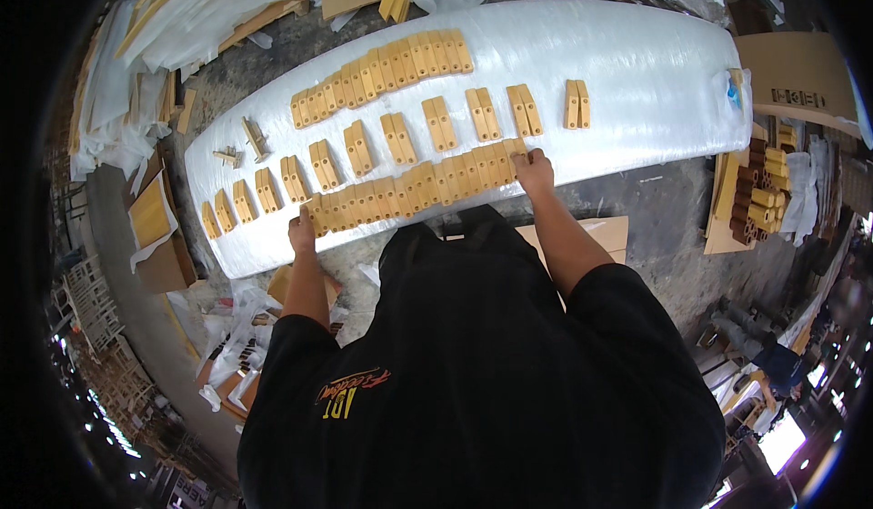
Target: The person picks up small wooden parts from a white plastic-wrapped surface and places them into a cardboard box. They repeatedly transfer the parts between the surface and the box, arranging them in rows.
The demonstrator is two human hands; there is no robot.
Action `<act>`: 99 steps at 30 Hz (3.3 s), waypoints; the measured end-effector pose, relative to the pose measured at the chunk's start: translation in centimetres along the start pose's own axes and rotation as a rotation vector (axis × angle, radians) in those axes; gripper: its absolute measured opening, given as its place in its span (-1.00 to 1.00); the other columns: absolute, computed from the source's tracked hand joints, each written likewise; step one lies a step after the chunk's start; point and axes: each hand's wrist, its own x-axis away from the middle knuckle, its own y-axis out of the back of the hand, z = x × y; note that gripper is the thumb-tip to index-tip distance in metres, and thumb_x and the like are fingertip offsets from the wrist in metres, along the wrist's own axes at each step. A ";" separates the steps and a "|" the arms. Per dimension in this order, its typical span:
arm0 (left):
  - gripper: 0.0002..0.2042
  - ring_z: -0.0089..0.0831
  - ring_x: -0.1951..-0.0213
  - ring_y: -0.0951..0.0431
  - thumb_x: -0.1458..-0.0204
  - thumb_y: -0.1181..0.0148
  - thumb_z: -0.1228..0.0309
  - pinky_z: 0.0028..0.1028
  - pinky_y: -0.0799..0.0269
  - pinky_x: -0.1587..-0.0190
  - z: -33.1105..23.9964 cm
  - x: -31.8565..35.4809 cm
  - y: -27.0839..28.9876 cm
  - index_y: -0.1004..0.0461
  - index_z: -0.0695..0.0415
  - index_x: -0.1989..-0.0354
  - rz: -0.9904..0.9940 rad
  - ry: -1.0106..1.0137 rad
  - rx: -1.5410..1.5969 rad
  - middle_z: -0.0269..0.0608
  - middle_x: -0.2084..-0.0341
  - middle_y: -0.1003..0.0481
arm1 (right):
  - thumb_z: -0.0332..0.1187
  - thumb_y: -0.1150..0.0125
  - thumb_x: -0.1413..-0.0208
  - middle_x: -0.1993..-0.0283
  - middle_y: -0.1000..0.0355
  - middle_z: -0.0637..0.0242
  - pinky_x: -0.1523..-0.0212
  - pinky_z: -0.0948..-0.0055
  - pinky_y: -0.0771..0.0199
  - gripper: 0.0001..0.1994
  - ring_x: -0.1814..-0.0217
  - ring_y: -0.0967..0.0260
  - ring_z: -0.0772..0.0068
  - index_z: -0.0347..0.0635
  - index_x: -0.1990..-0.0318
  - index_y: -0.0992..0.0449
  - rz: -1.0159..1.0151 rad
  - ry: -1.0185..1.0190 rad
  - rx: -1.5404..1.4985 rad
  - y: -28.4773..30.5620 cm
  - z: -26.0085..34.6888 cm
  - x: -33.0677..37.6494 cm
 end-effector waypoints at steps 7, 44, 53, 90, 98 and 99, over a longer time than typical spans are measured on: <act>-0.33 -0.05 0.08 -0.64 -0.20 -0.10 -0.11 -0.22 -0.50 -0.03 2.3 -1.4 1.9 -0.54 0.42 -0.04 -0.067 -0.057 0.063 0.21 0.13 -0.62 | -0.02 -0.32 -0.08 0.26 -0.60 -0.10 0.12 0.10 -0.55 -0.50 0.18 -0.60 -0.06 -0.38 0.12 -0.53 0.096 0.015 -0.019 -1.4 2.0 2.4; -0.41 0.14 0.07 -0.61 -0.25 -0.01 -0.05 -0.05 -0.46 -0.05 20.8 -20.5 26.8 -0.59 0.32 -0.03 -0.080 -0.081 -0.018 0.30 0.14 -0.60 | 0.04 -0.25 -0.02 0.17 -0.62 -0.11 -0.03 0.17 -0.54 -0.41 0.07 -0.61 0.02 -0.38 0.02 -0.58 0.120 -0.100 0.040 -26.9 17.9 23.4; -0.39 0.07 0.09 -0.63 -0.24 -0.06 -0.06 -0.11 -0.48 -0.02 21.6 -20.8 27.4 -0.56 0.38 -0.01 -0.062 -0.072 0.107 0.22 0.16 -0.62 | 0.08 -0.24 -0.01 -0.01 -0.57 -0.14 -0.15 0.12 -0.48 -0.38 -0.11 -0.53 -0.10 -0.34 -0.01 -0.57 0.143 -0.211 0.018 -27.5 17.8 23.8; -0.63 -0.14 0.13 -0.61 -0.29 -0.11 0.18 -0.24 -0.48 0.00 -0.1 -2.2 18.2 -0.55 0.31 0.07 0.021 -0.272 -0.421 0.02 0.19 -0.62 | -0.06 -0.36 -0.12 0.10 -0.52 -0.16 0.00 0.07 -0.54 -0.51 0.02 -0.53 -0.15 -0.18 -0.11 -0.57 -0.179 0.027 0.019 2.3 3.4 -9.4; -0.66 -0.19 0.13 -0.61 -0.27 -0.14 0.20 -0.26 -0.48 -0.01 1.8 -6.8 17.9 -0.59 0.28 0.09 0.076 -0.296 -0.240 -0.02 0.21 -0.62 | -0.01 -0.28 -0.17 0.05 -0.48 -0.20 -0.08 0.08 -0.50 -0.45 -0.01 -0.48 -0.17 -0.30 -0.13 -0.53 -0.178 0.052 0.017 -1.9 7.4 -5.5; -0.66 -0.19 0.13 -0.62 -0.27 -0.14 0.20 -0.26 -0.48 0.00 2.3 -7.7 18.1 -0.59 0.28 0.09 0.071 -0.300 -0.211 -0.01 0.21 -0.62 | 0.00 -0.28 -0.17 0.06 -0.49 -0.21 -0.09 0.08 -0.50 -0.45 -0.01 -0.48 -0.17 -0.31 -0.12 -0.54 -0.192 0.087 0.045 -2.4 7.8 -5.2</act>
